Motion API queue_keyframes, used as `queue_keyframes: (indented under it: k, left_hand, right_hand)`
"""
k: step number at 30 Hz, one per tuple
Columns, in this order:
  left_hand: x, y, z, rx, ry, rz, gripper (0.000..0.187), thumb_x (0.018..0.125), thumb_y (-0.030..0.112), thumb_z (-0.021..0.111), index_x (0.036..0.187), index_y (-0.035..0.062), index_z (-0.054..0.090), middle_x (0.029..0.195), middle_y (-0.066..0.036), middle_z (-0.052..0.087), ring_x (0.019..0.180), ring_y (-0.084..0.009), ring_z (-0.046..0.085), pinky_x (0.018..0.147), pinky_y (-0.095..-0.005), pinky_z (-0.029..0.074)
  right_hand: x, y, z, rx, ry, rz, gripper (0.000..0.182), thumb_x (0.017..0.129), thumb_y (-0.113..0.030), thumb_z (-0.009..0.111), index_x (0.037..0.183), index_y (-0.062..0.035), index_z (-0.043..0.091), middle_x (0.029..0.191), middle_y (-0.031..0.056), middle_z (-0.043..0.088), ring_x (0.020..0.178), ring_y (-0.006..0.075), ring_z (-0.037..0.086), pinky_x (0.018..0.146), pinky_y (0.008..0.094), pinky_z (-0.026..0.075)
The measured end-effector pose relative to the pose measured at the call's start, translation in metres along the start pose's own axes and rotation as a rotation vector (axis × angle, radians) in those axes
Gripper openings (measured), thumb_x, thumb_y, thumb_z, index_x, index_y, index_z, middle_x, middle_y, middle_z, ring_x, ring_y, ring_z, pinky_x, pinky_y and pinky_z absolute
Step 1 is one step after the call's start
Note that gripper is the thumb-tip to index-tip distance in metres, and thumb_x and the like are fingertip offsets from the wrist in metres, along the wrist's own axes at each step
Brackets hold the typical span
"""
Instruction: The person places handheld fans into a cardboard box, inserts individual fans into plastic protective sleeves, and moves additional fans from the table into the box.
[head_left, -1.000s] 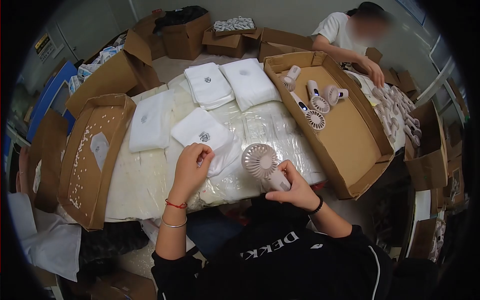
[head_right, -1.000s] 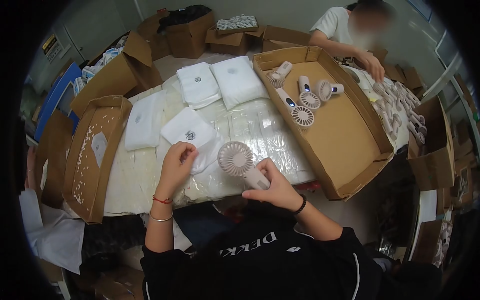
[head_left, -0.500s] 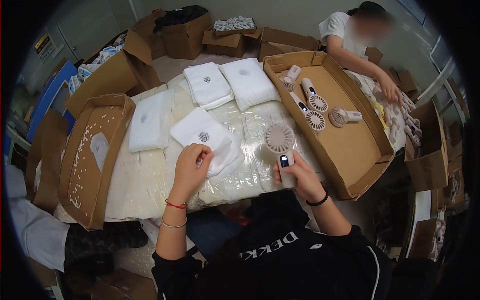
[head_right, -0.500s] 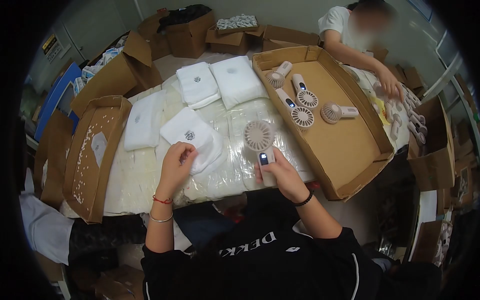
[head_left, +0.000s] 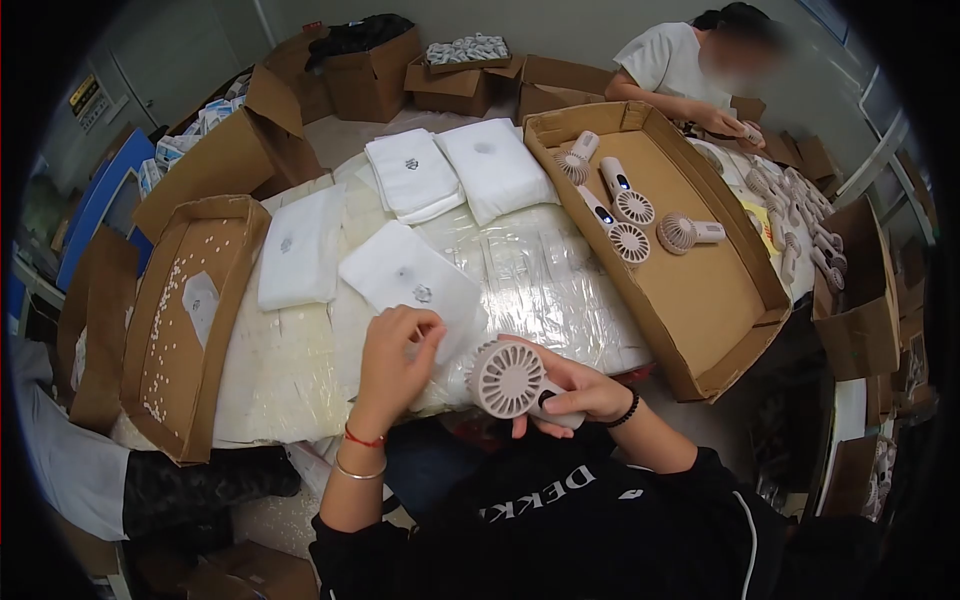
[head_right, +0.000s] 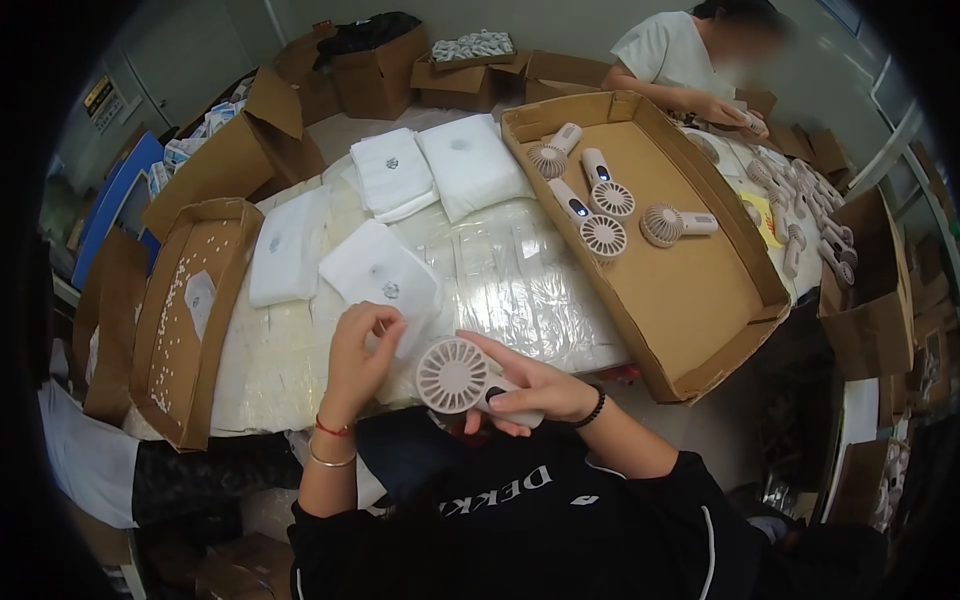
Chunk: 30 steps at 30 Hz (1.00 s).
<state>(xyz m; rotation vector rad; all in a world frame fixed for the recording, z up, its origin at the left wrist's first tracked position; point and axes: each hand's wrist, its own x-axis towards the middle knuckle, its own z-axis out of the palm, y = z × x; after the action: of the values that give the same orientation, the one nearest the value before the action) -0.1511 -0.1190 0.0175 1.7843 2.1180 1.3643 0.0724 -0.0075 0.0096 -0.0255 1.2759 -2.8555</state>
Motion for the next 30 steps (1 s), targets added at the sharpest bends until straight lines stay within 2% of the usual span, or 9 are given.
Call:
queue_keyframes:
  k: [9, 12, 14, 18, 22, 24, 26, 28, 30]
  left_hand:
    - [-0.012, 0.044, -0.016, -0.221, -0.140, 0.084, 0.008, 0.075, 0.004, 0.064, 0.082, 0.0046, 0.059, 0.077, -0.007, 0.058, 0.073, -0.0245, 0.053, 0.067, -0.0321, 0.039]
    - [-0.016, 0.042, -0.023, -0.400, -0.112, -0.108, 0.010, 0.073, 0.001, 0.064, 0.082, 0.0039, 0.059, 0.078, -0.008, 0.058, 0.075, -0.0258, 0.054, 0.066, -0.0326, 0.041]
    - [-0.016, 0.045, -0.020, -0.167, -0.075, 0.226, 0.013, 0.072, 0.000, 0.064, 0.083, 0.0037, 0.059, 0.079, -0.007, 0.057, 0.074, -0.0258, 0.054, 0.065, -0.0333, 0.042]
    - [-0.023, 0.056, 0.005, -0.106, -0.028, 0.286, 0.014, 0.070, 0.000, 0.064, 0.083, 0.0042, 0.060, 0.081, -0.007, 0.057, 0.073, -0.0250, 0.054, 0.065, -0.0333, 0.042]
    - [-0.025, 0.058, 0.028, -0.005, 0.052, 0.398, 0.019, 0.068, 0.003, 0.066, 0.086, 0.0056, 0.060, 0.083, -0.004, 0.057, 0.073, -0.0227, 0.054, 0.062, -0.0327, 0.040]
    - [-0.022, 0.065, 0.027, 0.144, 0.218, 0.414, 0.021, 0.068, 0.005, 0.067, 0.088, 0.0059, 0.060, 0.082, -0.003, 0.056, 0.072, -0.0217, 0.054, 0.060, -0.0327, 0.039]
    - [-0.028, 0.070, 0.034, 0.071, 0.057, 0.476, 0.023, 0.068, 0.008, 0.068, 0.090, 0.0063, 0.060, 0.086, -0.003, 0.057, 0.073, -0.0218, 0.054, 0.061, -0.0330, 0.040]
    - [-0.034, 0.074, 0.043, 0.007, -0.090, 0.547, 0.025, 0.068, 0.011, 0.069, 0.091, 0.0068, 0.060, 0.090, -0.004, 0.057, 0.073, -0.0218, 0.054, 0.063, -0.0333, 0.041]
    - [-0.042, 0.077, 0.051, -0.095, -0.050, 0.362, 0.034, 0.065, 0.016, 0.075, 0.095, 0.0080, 0.060, 0.107, -0.011, 0.055, 0.076, -0.0252, 0.054, 0.065, -0.0342, 0.045]
  right_hand:
    - [0.013, 0.026, -0.017, 0.151, -0.274, 0.172, 0.071, 0.091, -0.030, 0.053, 0.142, -0.0086, 0.008, 0.089, 0.0250, 0.059, 0.046, 0.0117, 0.051, 0.041, 0.0208, 0.041]
    - [0.009, 0.031, -0.010, 0.253, -0.158, 0.074, 0.066, 0.093, -0.035, 0.049, 0.141, -0.0111, 0.012, 0.088, 0.0222, 0.058, 0.048, 0.0131, 0.051, 0.039, 0.0211, 0.039]
    - [0.007, 0.034, -0.005, 0.367, 0.025, -0.026, 0.059, 0.094, -0.037, 0.045, 0.140, -0.0153, 0.014, 0.086, 0.0187, 0.056, 0.050, 0.0149, 0.051, 0.039, 0.0217, 0.038]
    - [0.006, 0.036, 0.013, 0.781, 0.135, -0.046, 0.056, 0.096, -0.041, 0.039, 0.140, -0.0170, 0.015, 0.087, 0.0150, 0.053, 0.056, 0.0159, 0.052, 0.046, 0.0234, 0.041]
    - [0.008, 0.038, 0.010, 0.187, 0.351, -0.133, 0.059, 0.094, -0.053, 0.031, 0.136, -0.0113, 0.023, 0.094, 0.0137, 0.052, 0.055, 0.0133, 0.048, 0.047, 0.0222, 0.040]
    - [0.006, 0.024, 0.019, -0.226, 0.449, -0.059, 0.059, 0.096, -0.048, 0.029, 0.138, -0.0062, 0.023, 0.111, 0.0129, 0.049, 0.088, 0.0172, 0.051, 0.074, 0.0287, 0.043]
    - [0.005, 0.019, 0.019, -0.429, 0.499, -0.015, 0.059, 0.097, -0.046, 0.029, 0.139, -0.0036, 0.022, 0.119, 0.0124, 0.048, 0.104, 0.0192, 0.052, 0.087, 0.0320, 0.045]
    - [0.009, 0.013, 0.013, 0.033, 0.589, -0.222, 0.057, 0.098, -0.040, 0.029, 0.141, -0.0049, 0.014, 0.127, 0.0118, 0.044, 0.120, 0.0219, 0.042, 0.102, 0.0331, 0.034]
    - [0.002, 0.007, 0.013, -0.050, 0.592, -0.301, 0.055, 0.099, -0.038, 0.030, 0.140, -0.0043, 0.016, 0.126, 0.0108, 0.044, 0.118, 0.0193, 0.044, 0.099, 0.0307, 0.036]
